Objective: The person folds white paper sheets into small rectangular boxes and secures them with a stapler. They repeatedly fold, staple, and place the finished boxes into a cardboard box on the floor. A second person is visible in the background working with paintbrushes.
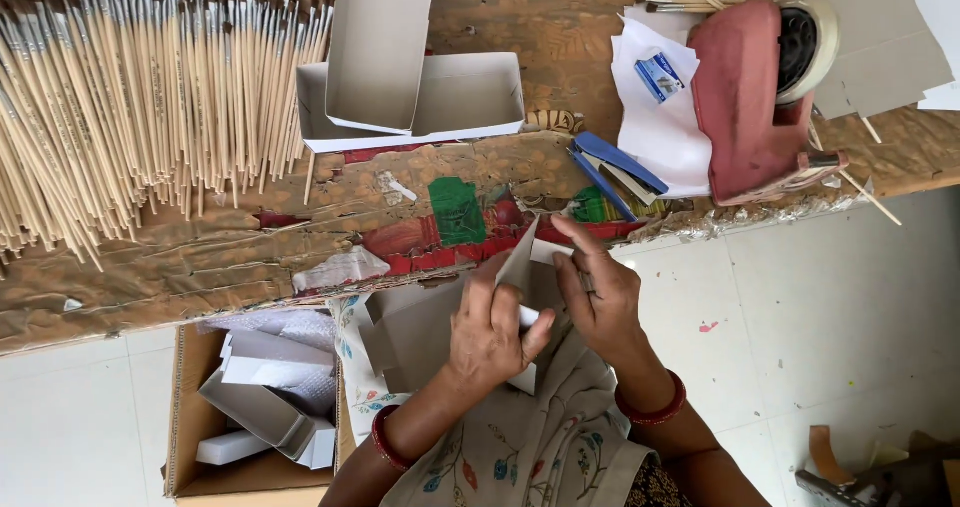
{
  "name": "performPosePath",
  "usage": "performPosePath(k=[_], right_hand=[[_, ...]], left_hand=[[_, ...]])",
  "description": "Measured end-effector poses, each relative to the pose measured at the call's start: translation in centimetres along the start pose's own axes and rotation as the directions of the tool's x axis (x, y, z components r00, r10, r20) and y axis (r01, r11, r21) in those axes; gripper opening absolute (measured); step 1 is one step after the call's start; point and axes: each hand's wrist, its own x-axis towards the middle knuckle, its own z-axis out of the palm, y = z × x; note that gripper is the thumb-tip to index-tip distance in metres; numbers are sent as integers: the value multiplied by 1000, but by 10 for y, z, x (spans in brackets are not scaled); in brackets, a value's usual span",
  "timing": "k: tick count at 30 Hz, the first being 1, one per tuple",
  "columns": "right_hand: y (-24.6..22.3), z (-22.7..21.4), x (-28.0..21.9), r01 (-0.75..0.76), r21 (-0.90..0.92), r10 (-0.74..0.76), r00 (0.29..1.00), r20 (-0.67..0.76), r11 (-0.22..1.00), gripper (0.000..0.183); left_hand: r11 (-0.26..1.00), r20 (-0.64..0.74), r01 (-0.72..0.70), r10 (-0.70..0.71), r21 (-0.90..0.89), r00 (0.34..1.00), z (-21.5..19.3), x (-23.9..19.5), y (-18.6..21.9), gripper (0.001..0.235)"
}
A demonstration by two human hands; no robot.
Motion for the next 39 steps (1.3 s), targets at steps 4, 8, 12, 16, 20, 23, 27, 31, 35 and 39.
performPosePath(k=[4, 8, 12, 16, 20, 23, 27, 31, 35, 39], right_hand=[[18, -8, -9, -69, 382, 59, 998, 38, 921, 36], [16, -13, -9, 104, 516, -151, 987, 50, 850, 33], [14, -9, -12, 187, 339, -203, 979, 12, 922, 32], [27, -16, -2, 154, 277, -166, 986, 19, 948, 30], [11, -40, 29, 155, -114, -169, 977, -132, 981, 30], [6, -49, 42, 105, -616, -301, 927, -223, 781, 38], [9, -47, 40, 96, -640, -258, 952, -165, 762, 49], [1, -38, 37, 254, -549, -326, 945, -35, 796, 58], [28, -58, 49, 184, -451, -164, 983, 83, 873, 54], [56, -72, 52, -148, 199, 127, 985, 116, 969, 44]], left_hand=[[932, -244, -363, 355, 14, 903, -1, 9, 4, 18], [936, -259, -337, 301, -107, 918, -7, 12, 8, 26], [965, -265, -95, 28, -244, 964, -20, 25, 24, 28], [971, -368, -135, 55, -195, 928, -8, 17, -3, 25], [944, -345, -149, 40, -295, 938, -46, 44, 8, 26], [942, -197, -115, 54, -314, 979, -45, 56, 14, 28], [950, -32, -105, 100, -293, 994, -32, 63, 30, 30], [957, 21, -101, 111, -271, 994, -33, 56, 34, 30], [963, 34, -72, 84, -259, 996, -39, 53, 30, 31], [973, 21, -54, 60, -224, 998, -40, 48, 25, 30]])
